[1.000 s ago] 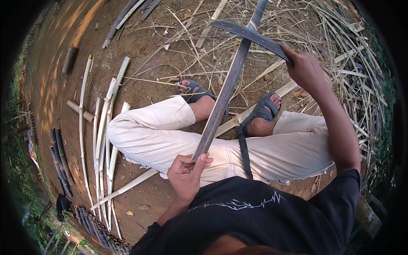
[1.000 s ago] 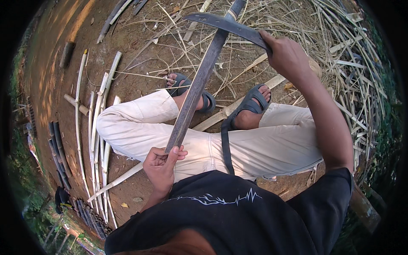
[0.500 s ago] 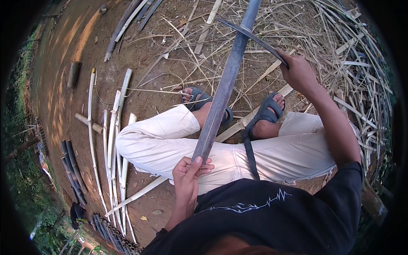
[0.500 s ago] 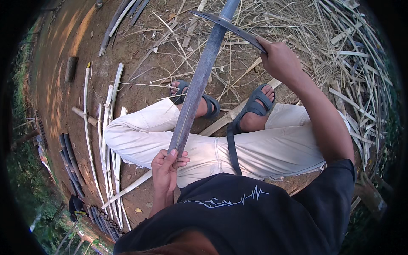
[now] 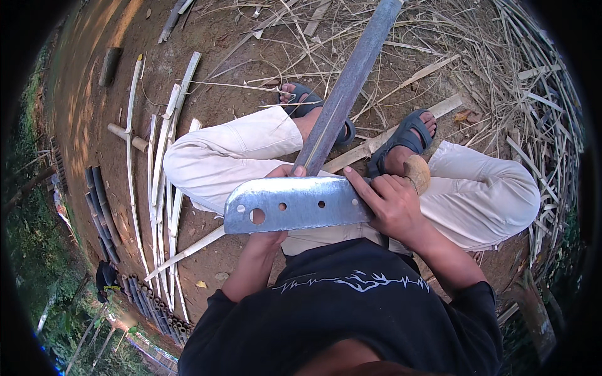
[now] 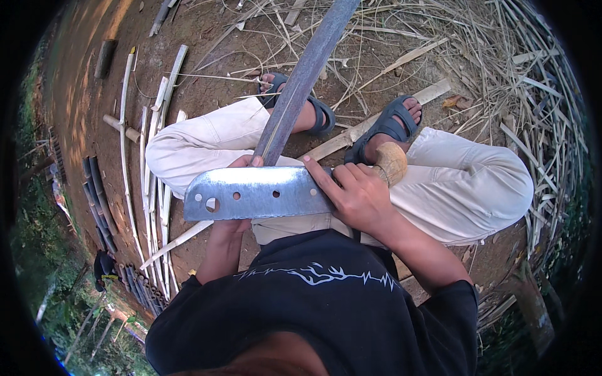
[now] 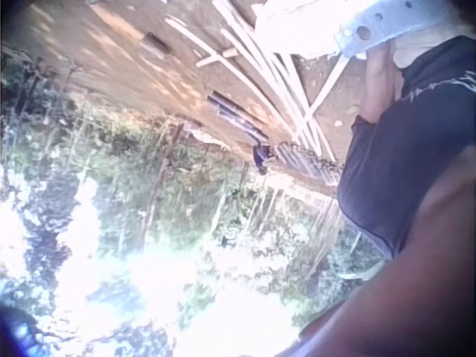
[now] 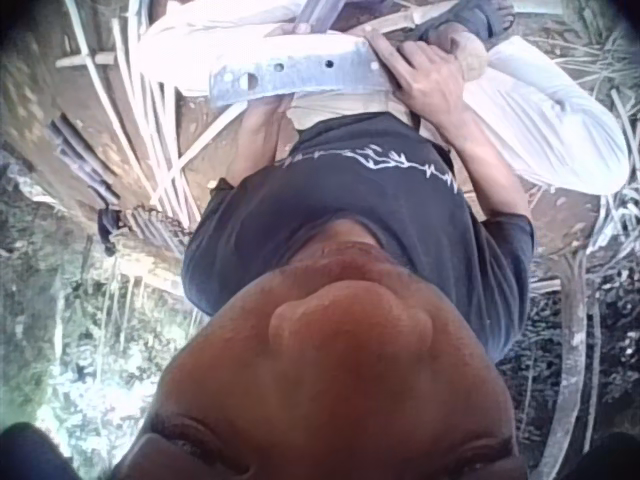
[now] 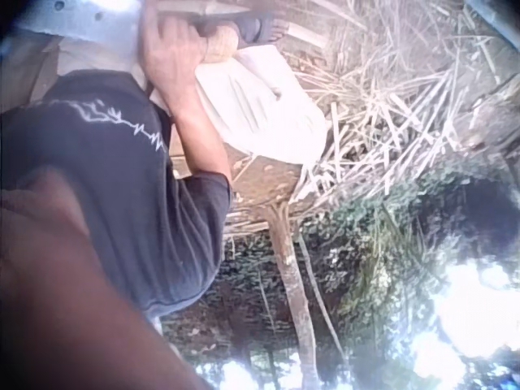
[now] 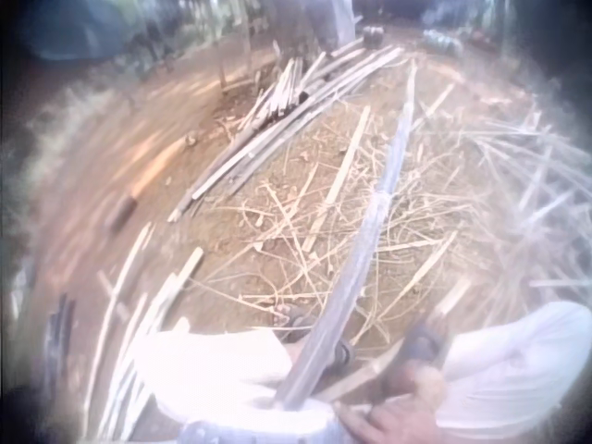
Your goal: The person carves and shaves a bamboo slat using a large blade, then handles a long bamboo strip, turning and scraping it on several sides.
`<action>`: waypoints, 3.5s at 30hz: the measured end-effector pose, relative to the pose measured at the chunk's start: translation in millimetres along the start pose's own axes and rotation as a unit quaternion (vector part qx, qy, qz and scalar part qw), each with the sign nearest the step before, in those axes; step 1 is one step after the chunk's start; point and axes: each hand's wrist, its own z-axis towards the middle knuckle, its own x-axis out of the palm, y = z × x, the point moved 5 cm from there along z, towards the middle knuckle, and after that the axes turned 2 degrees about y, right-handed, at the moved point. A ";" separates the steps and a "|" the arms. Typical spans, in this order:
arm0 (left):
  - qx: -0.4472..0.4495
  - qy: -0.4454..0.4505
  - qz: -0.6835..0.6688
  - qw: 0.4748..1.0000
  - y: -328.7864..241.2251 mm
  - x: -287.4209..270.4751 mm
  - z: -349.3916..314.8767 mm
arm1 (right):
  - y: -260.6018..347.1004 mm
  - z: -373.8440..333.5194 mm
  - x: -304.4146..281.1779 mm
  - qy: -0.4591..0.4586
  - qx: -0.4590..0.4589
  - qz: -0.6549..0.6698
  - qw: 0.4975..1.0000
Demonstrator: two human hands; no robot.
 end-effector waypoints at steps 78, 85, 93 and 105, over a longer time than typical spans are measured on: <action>-0.070 0.032 0.043 0.996 -26.4 70.1 -5.8 | -30.5 28.3 -64.7 -0.084 0.018 -0.084 0.993; -0.096 0.033 0.071 0.992 -26.8 54.9 -7.8 | -132.1 32.5 -75.2 -0.142 0.208 -0.078 0.965; -0.116 0.028 0.066 0.991 -35.6 43.8 -15.8 | -124.9 56.1 -84.5 -0.076 0.148 -0.105 0.980; -0.118 0.019 0.075 0.990 -33.5 23.9 -19.8 | -217.7 65.4 -77.0 -0.160 0.234 -0.075 0.956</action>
